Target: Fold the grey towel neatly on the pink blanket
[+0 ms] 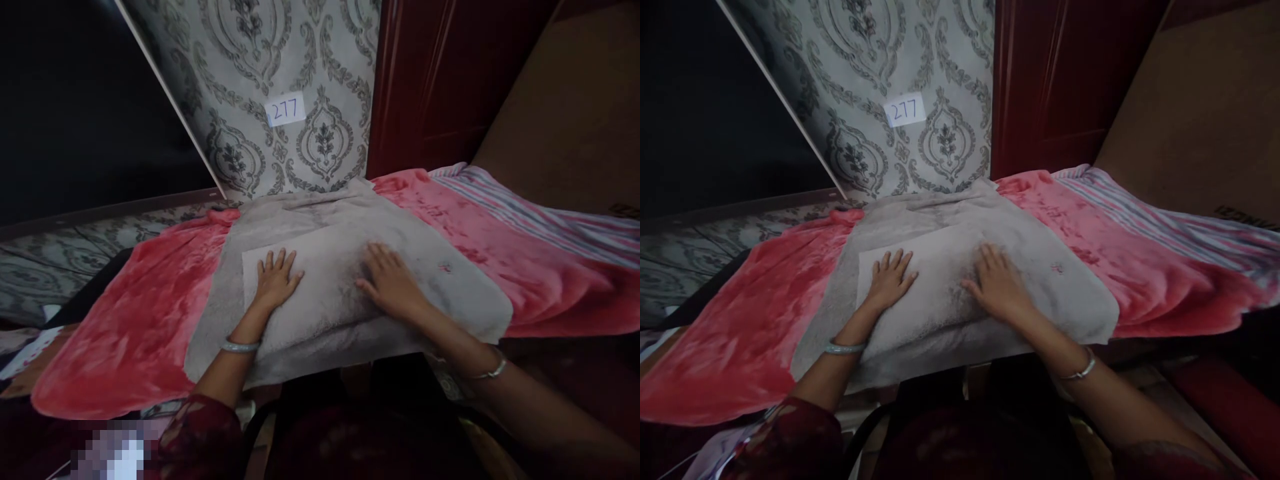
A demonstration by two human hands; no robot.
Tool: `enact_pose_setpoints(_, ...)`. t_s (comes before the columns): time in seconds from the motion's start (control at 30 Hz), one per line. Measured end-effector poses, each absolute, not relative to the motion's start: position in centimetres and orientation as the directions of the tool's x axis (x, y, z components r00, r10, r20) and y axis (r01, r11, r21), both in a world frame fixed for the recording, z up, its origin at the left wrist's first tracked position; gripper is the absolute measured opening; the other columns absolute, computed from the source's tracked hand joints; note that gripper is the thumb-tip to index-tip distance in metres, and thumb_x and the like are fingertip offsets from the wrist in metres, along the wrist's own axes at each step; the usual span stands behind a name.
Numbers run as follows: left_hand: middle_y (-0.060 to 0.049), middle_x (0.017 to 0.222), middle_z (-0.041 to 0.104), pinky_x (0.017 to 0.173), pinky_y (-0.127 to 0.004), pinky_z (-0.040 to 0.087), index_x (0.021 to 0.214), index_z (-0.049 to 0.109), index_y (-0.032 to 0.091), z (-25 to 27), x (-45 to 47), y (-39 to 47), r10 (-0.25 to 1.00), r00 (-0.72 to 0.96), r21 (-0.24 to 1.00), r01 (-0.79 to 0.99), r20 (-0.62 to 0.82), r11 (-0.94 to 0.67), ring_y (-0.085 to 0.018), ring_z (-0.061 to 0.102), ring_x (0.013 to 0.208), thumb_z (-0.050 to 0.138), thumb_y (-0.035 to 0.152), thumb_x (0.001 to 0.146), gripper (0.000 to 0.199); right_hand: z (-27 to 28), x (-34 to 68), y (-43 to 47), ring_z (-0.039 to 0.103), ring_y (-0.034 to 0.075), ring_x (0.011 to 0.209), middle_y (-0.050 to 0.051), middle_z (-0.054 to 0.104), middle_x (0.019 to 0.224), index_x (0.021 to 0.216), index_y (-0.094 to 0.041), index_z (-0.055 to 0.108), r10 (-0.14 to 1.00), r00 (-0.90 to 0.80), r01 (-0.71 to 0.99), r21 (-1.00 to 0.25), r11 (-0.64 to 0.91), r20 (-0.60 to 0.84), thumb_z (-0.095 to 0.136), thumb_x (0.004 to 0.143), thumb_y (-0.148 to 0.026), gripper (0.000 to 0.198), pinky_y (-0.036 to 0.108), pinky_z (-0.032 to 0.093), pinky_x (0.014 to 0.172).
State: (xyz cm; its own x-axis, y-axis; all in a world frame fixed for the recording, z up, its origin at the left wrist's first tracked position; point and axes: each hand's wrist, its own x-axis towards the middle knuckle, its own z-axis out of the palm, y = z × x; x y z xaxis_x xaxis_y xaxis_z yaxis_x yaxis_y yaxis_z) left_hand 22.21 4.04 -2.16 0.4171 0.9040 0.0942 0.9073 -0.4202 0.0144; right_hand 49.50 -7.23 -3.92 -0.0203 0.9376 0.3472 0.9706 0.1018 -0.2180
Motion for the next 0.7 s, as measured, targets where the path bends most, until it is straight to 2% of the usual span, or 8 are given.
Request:
enact_pose_setpoints(0.1,-0.009,0.17,0.024,0.122,-0.064,0.015,0.162,0.029,0.027,-2.0,22.2,4.0,0.907,0.411,0.023,0.91,0.087,-0.415,-0.04,0.015,0.156,0.033,0.057,0.101,0.068,-5.7,47.2,-7.5,0.025,0.032,0.153,0.021,0.033,0.161,0.154,-0.005,0.042,0.962,-0.058,0.978,-0.176,0.107,0.266,0.037,0.098,-0.061,0.079,0.052,0.021,0.125)
enact_pose_setpoints(0.23,-0.009,0.169,0.025,0.122,-0.064,0.016,0.162,0.03,0.028,-1.8,22.4,3.8,0.909,0.408,0.025,0.911,0.085,-0.411,-0.039,0.015,0.156,0.034,0.056,0.101,0.067,-6.6,44.6,-8.5,0.023,0.032,0.153,0.019,0.028,0.164,0.159,-0.012,0.037,0.965,-0.083,0.956,-0.253,0.148,0.25,0.04,0.1,-0.058,0.074,0.055,0.021,0.124)
enact_pose_setpoints(0.33,-0.009,0.169,0.025,0.121,-0.065,0.017,0.162,0.03,0.028,-1.8,22.4,3.7,0.911,0.403,0.02,0.913,0.088,-0.406,-0.04,0.016,0.156,0.036,0.055,0.101,0.067,-5.9,41.7,-10.5,0.018,0.029,0.155,0.015,0.023,0.166,0.162,-0.018,0.031,0.908,-0.334,0.858,-0.317,0.404,0.254,0.046,0.099,-0.055,0.074,0.053,0.02,0.125)
enact_pose_setpoints(0.4,-0.009,0.169,0.025,0.121,-0.065,0.016,0.162,0.03,0.027,-1.7,22.3,4.0,0.91,0.406,0.021,0.912,0.086,-0.409,-0.04,0.015,0.156,0.037,0.053,0.101,0.067,-5.0,40.2,-11.6,0.017,0.024,0.155,0.011,0.026,0.166,0.163,-0.021,0.029,0.795,-0.546,0.71,-0.357,0.607,0.265,0.048,0.1,-0.052,0.073,0.047,0.02,0.127)
enact_pose_setpoints(0.47,-0.009,0.169,0.025,0.122,-0.064,0.016,0.161,0.031,0.027,-1.4,22.2,4.2,0.909,0.408,0.028,0.911,0.081,-0.412,-0.039,0.015,0.156,0.038,0.052,0.101,0.066,-4.1,40.1,-11.8,0.021,0.021,0.154,0.009,0.031,0.165,0.163,-0.023,0.029,0.716,-0.631,0.603,-0.393,0.695,0.297,0.046,0.101,-0.048,0.068,0.043,0.023,0.126)
enact_pose_setpoints(0.53,-0.01,0.168,0.027,0.122,-0.063,0.018,0.161,0.033,0.027,-0.9,22.2,4.0,0.915,0.398,0.044,0.915,0.058,-0.401,-0.039,0.016,0.156,0.039,0.051,0.1,0.065,-3.2,41.6,-10.8,0.028,0.022,0.152,0.01,0.036,0.162,0.161,-0.022,0.033,0.757,-0.555,0.639,-0.406,0.653,0.344,0.041,0.103,-0.043,0.063,0.045,0.027,0.124)
enact_pose_setpoints(0.6,-0.013,0.168,0.028,0.12,-0.063,0.022,0.16,0.035,0.025,-0.4,22.6,3.0,0.919,0.393,0.073,0.916,0.035,-0.395,-0.04,0.019,0.155,0.041,0.052,0.1,0.066,-2.6,44.0,-9.3,0.032,0.026,0.15,0.012,0.039,0.16,0.16,-0.02,0.036,0.851,-0.359,0.77,-0.395,0.502,0.382,0.035,0.104,-0.04,0.06,0.051,0.029,0.122)
enact_pose_setpoints(0.7,-0.011,0.169,0.025,0.12,-0.065,0.02,0.16,0.033,0.028,-0.6,23.6,-0.3,0.837,0.539,0.105,0.831,0.09,-0.547,-0.04,0.017,0.156,0.047,0.056,0.097,0.07,-3.0,47.2,-7.4,0.028,0.03,0.152,0.011,0.036,0.162,0.159,-0.021,0.038,0.915,-0.136,0.914,-0.309,0.263,0.379,0.032,0.104,-0.041,0.059,0.056,0.029,0.121)
